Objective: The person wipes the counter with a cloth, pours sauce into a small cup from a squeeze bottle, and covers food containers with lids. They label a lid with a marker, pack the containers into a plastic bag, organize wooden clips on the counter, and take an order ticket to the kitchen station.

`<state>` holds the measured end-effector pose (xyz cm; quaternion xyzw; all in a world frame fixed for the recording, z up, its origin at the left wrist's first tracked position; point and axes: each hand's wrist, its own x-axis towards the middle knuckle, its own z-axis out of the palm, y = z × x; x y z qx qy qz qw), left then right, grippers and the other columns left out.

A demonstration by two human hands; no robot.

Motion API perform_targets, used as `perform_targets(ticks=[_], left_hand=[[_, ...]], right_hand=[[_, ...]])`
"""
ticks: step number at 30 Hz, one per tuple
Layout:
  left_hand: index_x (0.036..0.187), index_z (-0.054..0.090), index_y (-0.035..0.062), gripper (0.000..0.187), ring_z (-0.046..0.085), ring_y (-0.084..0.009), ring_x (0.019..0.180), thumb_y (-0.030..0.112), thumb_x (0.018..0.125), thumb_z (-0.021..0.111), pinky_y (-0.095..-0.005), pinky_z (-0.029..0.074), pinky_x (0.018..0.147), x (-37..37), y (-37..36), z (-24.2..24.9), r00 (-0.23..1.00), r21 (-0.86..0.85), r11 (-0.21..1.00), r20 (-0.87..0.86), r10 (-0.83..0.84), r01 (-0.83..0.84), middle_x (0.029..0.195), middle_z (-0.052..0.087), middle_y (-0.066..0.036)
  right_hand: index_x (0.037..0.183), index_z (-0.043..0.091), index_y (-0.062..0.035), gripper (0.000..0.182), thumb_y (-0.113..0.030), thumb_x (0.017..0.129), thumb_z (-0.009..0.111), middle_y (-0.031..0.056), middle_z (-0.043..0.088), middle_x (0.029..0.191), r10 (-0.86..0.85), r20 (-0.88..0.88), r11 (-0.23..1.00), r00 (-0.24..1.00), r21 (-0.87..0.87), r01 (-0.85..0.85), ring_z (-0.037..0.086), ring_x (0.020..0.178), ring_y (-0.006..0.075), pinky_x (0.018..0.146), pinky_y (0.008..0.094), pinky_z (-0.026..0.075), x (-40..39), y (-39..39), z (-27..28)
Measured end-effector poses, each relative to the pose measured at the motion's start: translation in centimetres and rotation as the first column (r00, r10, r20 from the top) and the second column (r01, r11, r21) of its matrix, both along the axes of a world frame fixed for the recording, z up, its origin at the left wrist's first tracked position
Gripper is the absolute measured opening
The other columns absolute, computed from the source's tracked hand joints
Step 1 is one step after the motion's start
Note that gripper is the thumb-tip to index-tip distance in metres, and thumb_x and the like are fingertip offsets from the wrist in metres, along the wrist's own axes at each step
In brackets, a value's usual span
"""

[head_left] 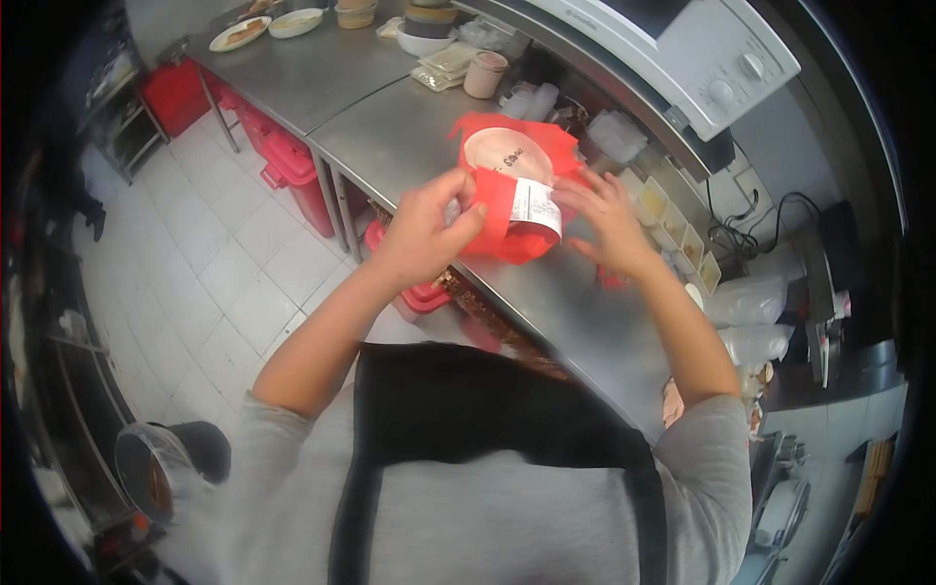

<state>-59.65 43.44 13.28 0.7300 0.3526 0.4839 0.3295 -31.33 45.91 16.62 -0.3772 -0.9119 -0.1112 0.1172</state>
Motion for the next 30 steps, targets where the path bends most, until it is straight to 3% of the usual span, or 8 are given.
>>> perform_targets(ticks=[3, 7, 16, 19, 22, 25, 26, 30], left_hand=[[0.102, 0.046, 0.0081, 0.021, 0.062, -0.0227, 0.068, 0.003, 0.081, 0.050, -0.0313, 0.046, 0.059, 2.5, 1.2, 0.8, 0.984, 0.104, 0.995, -0.175, 0.013, 0.005, 0.076, 0.060, -0.011], [0.125, 0.046, 0.0175, 0.044, 0.064, -0.0293, 0.069, 0.011, 0.081, 0.048, -0.0401, 0.049, 0.056, 6.3, 2.1, -0.8, 0.521, 0.211, 0.932, -0.853, 0.029, 0.294, 0.077, 0.065, -0.010], [0.135, 0.035, 0.0067, 0.055, 0.065, -0.0270, 0.070, 0.014, 0.082, 0.047, -0.0393, 0.050, 0.058, 9.0, 2.8, -2.1, 0.309, 0.049, 0.995, -0.951, 0.020, 0.088, 0.080, 0.066, -0.012], [0.133, 0.039, 0.0101, 0.052, 0.065, -0.0278, 0.075, 0.015, 0.082, 0.046, -0.0393, 0.050, 0.062, 8.2, 2.4, -0.4, 0.345, -0.014, 0.989, -0.936, -0.064, 0.146, 0.085, 0.066, -0.012], [0.131, 0.045, 0.0162, 0.052, 0.064, -0.0231, 0.071, 0.010, 0.079, 0.047, -0.0356, 0.050, 0.061, 5.8, 3.3, -0.7, 0.657, 0.156, 0.970, -0.754, -0.006, 0.187, 0.073, 0.063, -0.012], [0.124, 0.051, 0.0136, 0.044, 0.056, -0.0111, 0.066, 0.004, 0.081, 0.046, -0.0275, 0.046, 0.062, 2.9, 3.8, 4.1, 0.980, 0.114, 0.993, -0.200, 0.012, 0.011, 0.072, 0.059, -0.005], [0.124, 0.050, 0.0132, 0.044, 0.052, -0.0083, 0.064, 0.003, 0.082, 0.046, -0.0254, 0.045, 0.062, 2.6, 4.7, 5.1, 1.000, 0.143, 0.990, 0.014, 0.013, -0.015, 0.073, 0.058, -0.004], [0.125, 0.048, 0.0116, 0.041, 0.052, -0.0098, 0.063, 0.003, 0.085, 0.046, -0.0247, 0.044, 0.063, 3.2, 6.2, 7.7, 0.987, 0.091, 0.990, -0.115, 0.114, -0.104, 0.078, 0.061, -0.005]], right_hand=[[0.104, 0.059, -0.0158, 0.045, -0.005, 0.062, 0.069, 0.0010, 0.059, 0.105, 0.004, -0.074, 0.996, 0.997, 0.093, 0.003, 0.050, 0.106, 0.0247, 0.096, 0.0472, 0.032, 2.5, 2.1, -4.6], [0.081, 0.060, -0.0133, 0.023, -0.007, 0.060, 0.067, 0.0006, 0.056, 0.086, 0.048, -0.064, 0.971, 0.997, 0.236, -0.031, 0.052, 0.095, 0.0219, 0.092, 0.0458, 0.035, 3.1, 0.8, -5.4], [0.093, 0.062, -0.0134, 0.028, -0.012, 0.065, 0.066, 0.0050, 0.056, 0.101, -0.010, -0.448, 0.964, 0.894, 0.235, 0.128, 0.049, 0.104, 0.0280, 0.092, 0.0464, 0.034, -0.2, -0.5, -0.3], [0.110, 0.056, -0.0133, 0.043, -0.013, 0.068, 0.065, 0.0084, 0.059, 0.096, -0.206, -0.458, 0.949, 0.865, 0.123, 0.292, 0.053, 0.096, 0.0306, 0.090, 0.0449, 0.036, -2.3, 3.1, -0.8], [0.127, 0.045, -0.0113, 0.055, -0.010, 0.075, 0.060, 0.0096, 0.062, 0.084, -0.344, -0.252, 0.938, 0.904, -0.060, 0.340, 0.059, 0.083, 0.0287, 0.083, 0.0414, 0.044, -3.0, 6.1, -0.2], [0.129, 0.041, -0.0073, 0.050, -0.006, 0.081, 0.056, 0.0097, 0.062, 0.075, -0.416, -0.782, 0.875, 0.464, -0.483, -0.028, 0.061, 0.073, 0.0226, 0.072, 0.0341, 0.048, -3.2, 8.9, 0.9], [0.130, 0.039, -0.0065, 0.048, -0.001, 0.084, 0.052, 0.0107, 0.062, 0.081, -0.558, -0.810, 0.700, 0.179, -0.575, -0.422, 0.061, 0.078, 0.0189, 0.067, 0.0298, 0.050, -3.5, 9.1, 2.4], [0.129, 0.040, -0.0086, 0.054, -0.031, 0.085, 0.063, 0.0128, 0.057, 0.104, -0.659, -0.717, 0.434, 0.225, -0.607, -0.666, 0.058, 0.093, 0.0228, 0.084, 0.0395, 0.048, -6.4, 7.5, 5.1]])
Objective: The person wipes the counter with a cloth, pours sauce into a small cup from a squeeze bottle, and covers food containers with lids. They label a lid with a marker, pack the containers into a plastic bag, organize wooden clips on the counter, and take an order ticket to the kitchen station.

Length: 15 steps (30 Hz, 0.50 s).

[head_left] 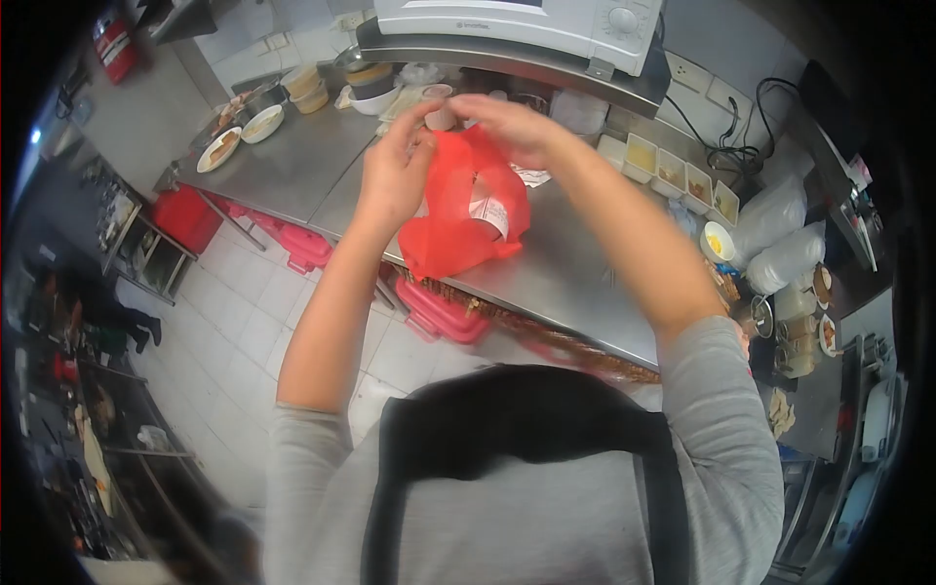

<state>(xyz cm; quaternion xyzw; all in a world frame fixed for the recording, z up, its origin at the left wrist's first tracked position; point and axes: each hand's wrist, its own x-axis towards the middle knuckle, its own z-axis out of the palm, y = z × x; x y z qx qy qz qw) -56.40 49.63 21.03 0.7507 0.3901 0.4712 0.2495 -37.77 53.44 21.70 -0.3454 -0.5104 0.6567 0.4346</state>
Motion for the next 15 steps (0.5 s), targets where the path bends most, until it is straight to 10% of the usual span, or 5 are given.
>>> perform_targets(ticks=[5, 11, 15], left_hand=[[0.129, 0.044, 0.0160, 0.044, 0.055, -0.0143, 0.064, 0.003, 0.087, 0.047, -0.0269, 0.046, 0.063, 1.2, 1.7, -1.2, 0.992, 0.198, 0.980, -0.123, 0.015, 0.010, 0.089, 0.067, -0.009], [0.131, 0.042, 0.0153, 0.045, 0.057, -0.0141, 0.068, 0.001, 0.088, 0.045, -0.0266, 0.046, 0.063, 1.4, -1.6, 2.1, 0.979, 0.181, 0.980, -0.202, -0.041, 0.079, 0.102, 0.065, -0.012], [0.130, 0.039, 0.0052, 0.037, 0.052, -0.0075, 0.059, 0.013, 0.094, 0.044, -0.0202, 0.043, 0.057, 2.4, -3.7, 1.1, 0.928, 0.219, 0.963, 0.302, -0.218, 0.155, 0.103, 0.064, -0.015]], right_hand=[[0.124, 0.050, -0.0114, 0.059, -0.042, 0.078, 0.069, 0.0075, 0.056, 0.111, 0.086, -0.223, 0.992, 0.971, -0.071, -0.104, 0.052, 0.106, 0.0176, 0.087, 0.0388, 0.046, -2.6, -0.3, -1.5], [0.133, 0.032, -0.0048, 0.064, 0.010, 0.076, 0.058, 0.0162, 0.057, 0.101, -0.071, -0.336, 0.997, 0.939, -0.043, 0.061, 0.061, 0.078, 0.0220, 0.076, 0.0376, 0.051, -0.7, -3.1, -0.1], [0.128, 0.039, -0.0009, 0.054, 0.011, 0.078, 0.054, 0.0172, 0.058, 0.091, -0.234, -0.469, 0.970, 0.852, -0.050, 0.239, 0.061, 0.076, 0.0232, 0.074, 0.0384, 0.052, 2.7, -9.5, 3.4]])
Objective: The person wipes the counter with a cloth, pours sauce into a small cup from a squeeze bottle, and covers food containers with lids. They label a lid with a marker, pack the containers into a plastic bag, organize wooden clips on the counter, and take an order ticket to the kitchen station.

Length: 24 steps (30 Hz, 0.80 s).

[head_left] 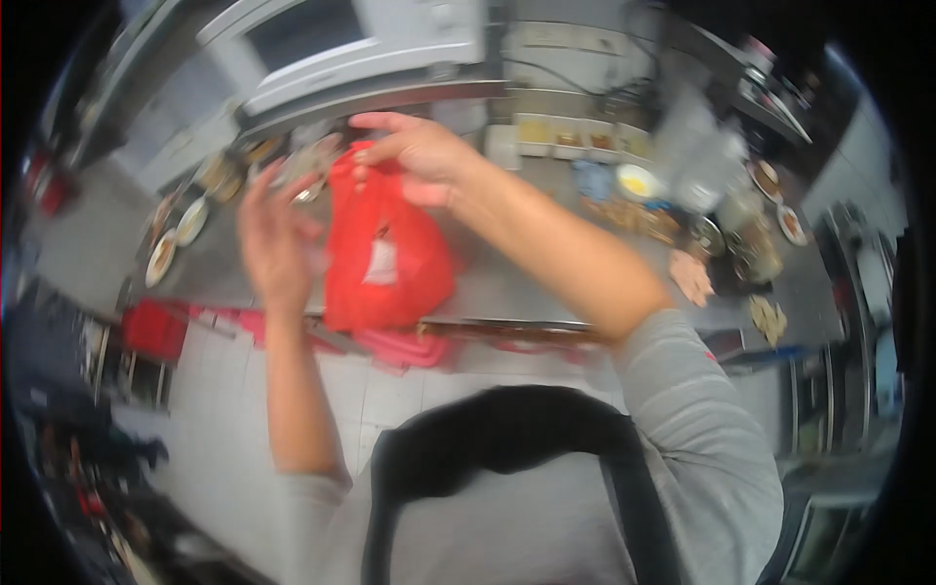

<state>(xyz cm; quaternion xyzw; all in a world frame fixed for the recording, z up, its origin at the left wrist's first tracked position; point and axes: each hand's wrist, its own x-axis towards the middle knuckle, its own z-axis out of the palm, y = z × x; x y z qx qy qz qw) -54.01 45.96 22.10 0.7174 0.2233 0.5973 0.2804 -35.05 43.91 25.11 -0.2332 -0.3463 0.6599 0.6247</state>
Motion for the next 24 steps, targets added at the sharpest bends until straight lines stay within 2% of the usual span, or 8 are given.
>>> perform_targets(ticks=[6, 12, 14, 15, 16, 18, 20, 24], left_hand=[[0.120, 0.042, 0.0036, 0.028, 0.034, -0.0067, 0.047, 0.021, 0.099, 0.037, -0.0199, 0.031, 0.043, 2.3, -6.7, -3.6, 0.918, -0.138, 0.967, 0.366, -0.153, 0.217, 0.055, 0.035, 0.001], [0.104, 0.044, 0.0107, 0.020, 0.033, -0.0061, 0.049, 0.025, 0.093, 0.052, -0.0210, 0.029, 0.043, 14.5, -16.7, -12.1, 0.961, -0.572, 0.778, 0.238, -0.143, 0.257, 0.063, 0.037, 0.003], [0.104, 0.042, 0.0115, 0.024, 0.040, -0.0080, 0.056, 0.013, 0.086, 0.058, -0.0223, 0.036, 0.050, 19.3, -23.2, -14.9, 0.901, -0.751, 0.498, 0.361, -0.241, 0.434, 0.066, 0.042, 0.001], [0.103, 0.042, 0.0109, 0.029, 0.044, -0.0103, 0.060, 0.007, 0.080, 0.059, -0.0256, 0.040, 0.054, 21.3, -25.4, -18.5, 0.797, -0.714, 0.366, 0.475, -0.373, 0.597, 0.069, 0.045, 0.000], [0.111, 0.039, 0.0108, 0.036, 0.048, -0.0116, 0.067, 0.017, 0.082, 0.060, -0.0268, 0.043, 0.062, 22.9, -26.7, -23.3, 0.764, -0.692, 0.425, 0.291, -0.575, 0.584, 0.072, 0.045, -0.001], [0.108, 0.042, 0.0113, 0.033, 0.049, -0.0128, 0.071, 0.017, 0.083, 0.061, -0.0270, 0.045, 0.066, 26.3, -32.1, -25.0, 0.527, -0.836, 0.108, 0.233, -0.817, 0.538, 0.085, 0.046, -0.002], [0.118, 0.043, 0.0096, 0.035, 0.054, -0.0150, 0.080, 0.018, 0.086, 0.057, -0.0273, 0.046, 0.069, 29.4, -35.8, -26.9, 0.203, -0.664, 0.363, -0.308, -0.929, 0.654, 0.089, 0.050, -0.003], [0.117, 0.045, 0.0096, 0.034, 0.055, -0.0153, 0.080, 0.019, 0.086, 0.056, -0.0278, 0.047, 0.069, 36.8, -39.4, -28.4, -0.131, -0.732, 0.129, -0.287, -0.949, 0.669, 0.089, 0.051, -0.004]], right_hand=[[0.127, 0.038, 0.0013, 0.049, 0.009, 0.081, 0.050, 0.0206, 0.055, 0.102, -0.120, -0.204, 0.942, 0.972, 0.287, 0.176, 0.060, 0.084, 0.0256, 0.081, 0.0395, 0.050, 10.1, -17.0, 4.2], [0.132, 0.030, 0.0044, 0.053, 0.004, 0.082, 0.047, 0.0261, 0.053, 0.107, -0.336, -0.152, 0.874, 0.929, 0.317, 0.368, 0.056, 0.101, 0.0371, 0.093, 0.0440, 0.041, 15.9, -38.3, 7.0], [0.136, 0.021, 0.0050, 0.062, -0.006, 0.081, 0.049, 0.0302, 0.046, 0.115, -0.440, -0.015, 0.855, 0.898, 0.297, 0.424, 0.050, 0.109, 0.0395, 0.098, 0.0465, 0.035, 18.1, -43.6, 6.6], [0.138, 0.014, 0.0050, 0.070, -0.013, 0.081, 0.050, 0.0342, 0.039, 0.123, -0.492, 0.083, 0.842, 0.867, 0.300, 0.449, 0.045, 0.115, 0.0415, 0.101, 0.0484, 0.031, 19.6, -45.9, 6.4], [0.141, 0.007, 0.0050, 0.080, -0.020, 0.080, 0.052, 0.0381, 0.032, 0.130, -0.535, 0.179, 0.828, 0.825, 0.304, 0.471, 0.040, 0.122, 0.0434, 0.104, 0.0504, 0.028, 21.1, -48.3, 6.1], [0.141, 0.008, 0.0052, 0.078, -0.021, 0.081, 0.051, 0.0372, 0.033, 0.131, -0.658, 0.177, 0.746, 0.732, 0.293, 0.599, 0.038, 0.124, 0.0427, 0.106, 0.0498, 0.026, 23.7, -52.2, 5.8], [0.141, 0.011, 0.0046, 0.075, -0.021, 0.083, 0.050, 0.0354, 0.032, 0.133, -0.769, 0.198, 0.638, 0.608, 0.308, 0.706, 0.036, 0.125, 0.0413, 0.107, 0.0488, 0.024, 27.0, -56.1, 5.9], [0.136, 0.026, 0.0031, 0.056, -0.023, 0.090, 0.044, 0.0318, 0.042, 0.127, -0.898, 0.069, 0.437, 0.435, 0.276, 0.856, 0.039, 0.123, 0.0428, 0.105, 0.0483, 0.028, 34.4, -63.8, 6.8]])
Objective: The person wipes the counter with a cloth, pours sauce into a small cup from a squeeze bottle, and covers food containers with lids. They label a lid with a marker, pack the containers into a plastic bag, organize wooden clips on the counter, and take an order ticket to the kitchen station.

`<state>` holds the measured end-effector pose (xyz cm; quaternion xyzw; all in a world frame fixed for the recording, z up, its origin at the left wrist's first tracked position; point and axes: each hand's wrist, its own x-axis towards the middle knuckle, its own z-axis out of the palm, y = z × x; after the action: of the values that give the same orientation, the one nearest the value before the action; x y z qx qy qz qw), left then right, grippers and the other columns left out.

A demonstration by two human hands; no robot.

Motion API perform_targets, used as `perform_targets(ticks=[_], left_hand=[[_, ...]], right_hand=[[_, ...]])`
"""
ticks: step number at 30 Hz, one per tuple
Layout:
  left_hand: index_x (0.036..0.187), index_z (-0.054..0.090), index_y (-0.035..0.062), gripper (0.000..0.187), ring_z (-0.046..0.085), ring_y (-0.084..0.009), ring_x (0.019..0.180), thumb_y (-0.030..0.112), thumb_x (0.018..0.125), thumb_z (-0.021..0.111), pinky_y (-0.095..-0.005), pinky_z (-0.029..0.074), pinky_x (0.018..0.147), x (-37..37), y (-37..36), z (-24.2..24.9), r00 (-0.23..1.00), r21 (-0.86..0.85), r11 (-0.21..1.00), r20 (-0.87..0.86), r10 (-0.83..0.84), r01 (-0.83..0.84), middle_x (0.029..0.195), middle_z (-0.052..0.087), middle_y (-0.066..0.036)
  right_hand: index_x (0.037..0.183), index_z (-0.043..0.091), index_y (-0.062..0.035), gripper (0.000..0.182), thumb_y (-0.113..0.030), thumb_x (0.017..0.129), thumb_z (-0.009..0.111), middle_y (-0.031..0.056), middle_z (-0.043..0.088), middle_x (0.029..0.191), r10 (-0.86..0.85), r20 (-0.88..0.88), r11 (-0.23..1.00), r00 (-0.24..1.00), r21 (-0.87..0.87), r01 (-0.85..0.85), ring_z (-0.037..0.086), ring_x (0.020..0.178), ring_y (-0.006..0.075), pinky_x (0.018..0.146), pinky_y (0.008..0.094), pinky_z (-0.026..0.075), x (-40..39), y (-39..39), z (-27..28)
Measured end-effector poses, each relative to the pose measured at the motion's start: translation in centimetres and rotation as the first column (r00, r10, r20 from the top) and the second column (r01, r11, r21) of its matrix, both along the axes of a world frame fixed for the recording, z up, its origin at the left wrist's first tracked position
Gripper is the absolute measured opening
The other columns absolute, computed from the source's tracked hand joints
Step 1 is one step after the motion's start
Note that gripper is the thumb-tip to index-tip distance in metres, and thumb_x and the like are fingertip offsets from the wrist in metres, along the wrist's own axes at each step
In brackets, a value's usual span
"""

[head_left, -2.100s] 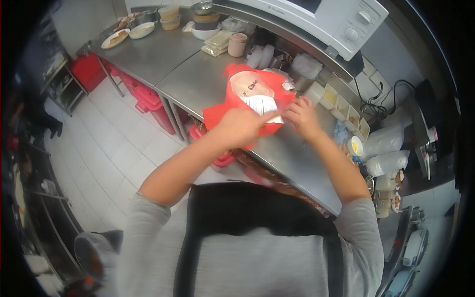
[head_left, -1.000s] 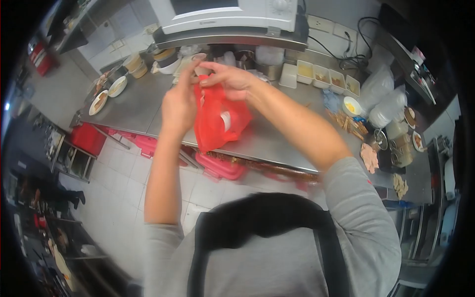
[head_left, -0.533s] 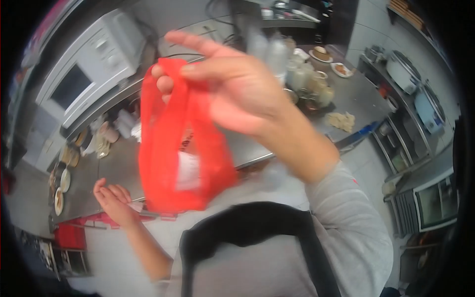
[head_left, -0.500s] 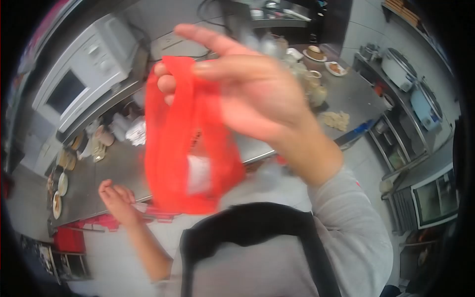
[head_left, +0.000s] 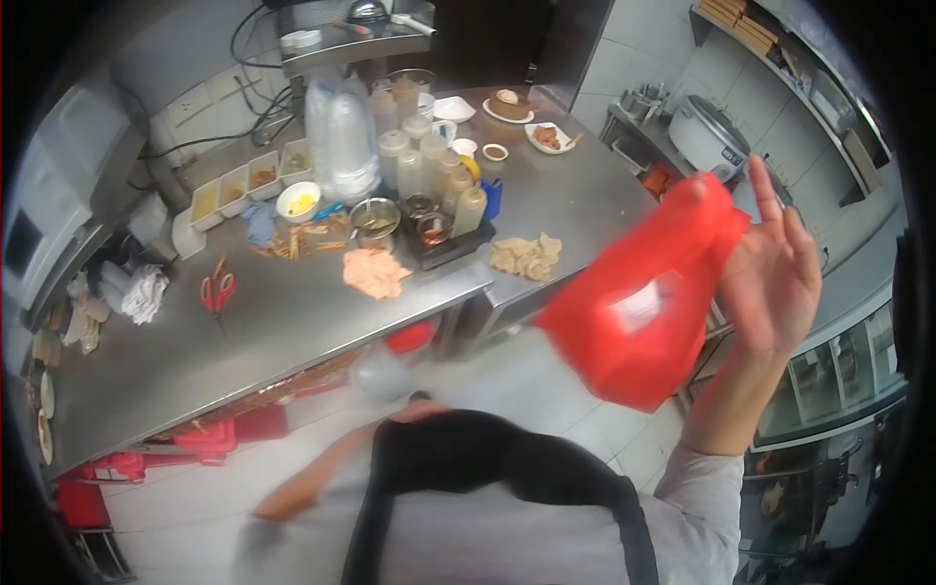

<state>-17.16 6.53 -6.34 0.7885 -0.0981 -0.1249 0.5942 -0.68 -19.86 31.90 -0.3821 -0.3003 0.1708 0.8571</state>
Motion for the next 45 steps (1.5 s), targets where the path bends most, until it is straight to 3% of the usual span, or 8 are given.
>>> perform_targets(ticks=[10, 15, 32, 38, 41, 42, 43, 45], left_hand=[[0.117, 0.047, 0.0096, 0.031, 0.056, -0.0161, 0.079, 0.020, 0.088, 0.053, -0.0290, 0.047, 0.069, 12.2, 4.7, -7.7, 0.887, -0.115, 0.911, -0.303, 0.348, -0.397, 0.090, 0.053, -0.006], [0.116, 0.048, 0.0096, 0.030, 0.056, -0.0164, 0.079, 0.021, 0.088, 0.052, -0.0296, 0.048, 0.069, 11.8, 5.2, -11.6, 0.700, -0.019, 0.795, -0.488, 0.521, -0.606, 0.091, 0.054, -0.006], [0.115, 0.053, 0.0096, 0.029, 0.058, -0.0178, 0.079, 0.023, 0.090, 0.047, -0.0317, 0.049, 0.068, 11.2, -20.9, -16.5, -0.307, 0.434, 0.034, -0.688, 0.657, -0.900, 0.093, 0.059, -0.009], [0.114, 0.054, 0.0096, 0.029, 0.059, -0.0182, 0.079, 0.024, 0.091, 0.045, -0.0324, 0.050, 0.068, 13.3, -27.6, -13.6, -0.488, 0.537, -0.095, -0.663, 0.568, -0.839, 0.093, 0.060, -0.010], [0.114, 0.055, 0.0096, 0.029, 0.059, -0.0185, 0.079, 0.025, 0.091, 0.044, -0.0328, 0.050, 0.068, 13.0, -29.6, -12.9, -0.504, 0.565, -0.091, -0.637, 0.583, -0.820, 0.094, 0.061, -0.011], [0.114, 0.055, 0.0096, 0.029, 0.059, -0.0186, 0.079, 0.025, 0.092, 0.044, -0.0329, 0.050, 0.068, 12.7, -30.0, -12.9, -0.479, 0.570, -0.063, -0.620, 0.621, -0.819, 0.094, 0.061, -0.011], [0.114, 0.056, 0.0096, 0.029, 0.059, -0.0186, 0.079, 0.025, 0.092, 0.044, -0.0330, 0.050, 0.068, 12.2, -30.7, -13.0, -0.422, 0.573, -0.009, -0.591, 0.687, -0.819, 0.094, 0.061, -0.011], [0.114, 0.056, 0.0095, 0.030, 0.060, -0.0188, 0.079, 0.025, 0.092, 0.043, -0.0333, 0.051, 0.068, 10.4, -33.0, -13.3, -0.199, 0.617, 0.139, -0.447, 0.872, -0.775, 0.094, 0.062, -0.011]], right_hand=[[0.127, 0.032, 0.0027, 0.055, -0.024, 0.086, 0.058, 0.0409, 0.031, 0.128, -0.325, 0.042, 0.941, 0.945, -0.091, 0.327, 0.029, 0.125, 0.0494, 0.106, 0.0522, 0.023, 23.1, -3.7, 8.1], [0.131, 0.033, 0.0018, 0.064, -0.029, 0.082, 0.062, 0.0350, 0.028, 0.132, -0.157, 0.065, 0.979, 0.986, -0.123, 0.164, 0.032, 0.123, 0.0464, 0.106, 0.0512, 0.022, 41.9, -5.0, 10.1], [0.126, 0.037, 0.0092, 0.079, -0.046, 0.076, 0.063, 0.0317, 0.021, 0.140, -0.014, -0.452, 1.000, 0.892, 0.010, 0.021, 0.028, 0.127, 0.0436, 0.106, 0.0520, 0.023, 90.6, 15.0, -4.0], [0.125, 0.040, 0.0081, 0.081, -0.049, 0.074, 0.063, 0.0305, 0.031, 0.136, -0.053, -0.545, 0.998, 0.836, -0.047, 0.033, 0.032, 0.125, 0.0430, 0.105, 0.0543, 0.022, 100.6, 20.1, -10.4], [0.115, 0.050, 0.0008, 0.063, -0.044, 0.074, 0.066, 0.0211, 0.048, 0.125, -0.102, -0.569, 0.990, 0.816, -0.142, 0.025, 0.049, 0.107, 0.0381, 0.090, 0.0526, 0.040, 104.1, 22.1, -15.1], [0.112, 0.052, -0.0014, 0.057, -0.042, 0.075, 0.065, 0.0183, 0.050, 0.120, -0.301, -0.075, 0.904, 0.951, -0.339, 0.260, 0.051, 0.101, 0.0364, 0.084, 0.0506, 0.043, 107.3, 21.9, -17.3], [0.110, 0.053, -0.0036, 0.050, -0.040, 0.077, 0.064, 0.0155, 0.053, 0.115, -0.341, 0.459, 0.762, 0.820, -0.376, 0.527, 0.053, 0.096, 0.0346, 0.077, 0.0487, 0.046, 111.4, 21.6, -19.8], [0.114, 0.052, -0.0110, 0.039, -0.033, 0.082, 0.058, 0.0116, 0.053, 0.117, -0.358, 0.426, 0.721, 0.831, -0.438, 0.536, 0.053, 0.097, 0.0354, 0.074, 0.0521, 0.046, 110.6, 23.7, -20.4]])
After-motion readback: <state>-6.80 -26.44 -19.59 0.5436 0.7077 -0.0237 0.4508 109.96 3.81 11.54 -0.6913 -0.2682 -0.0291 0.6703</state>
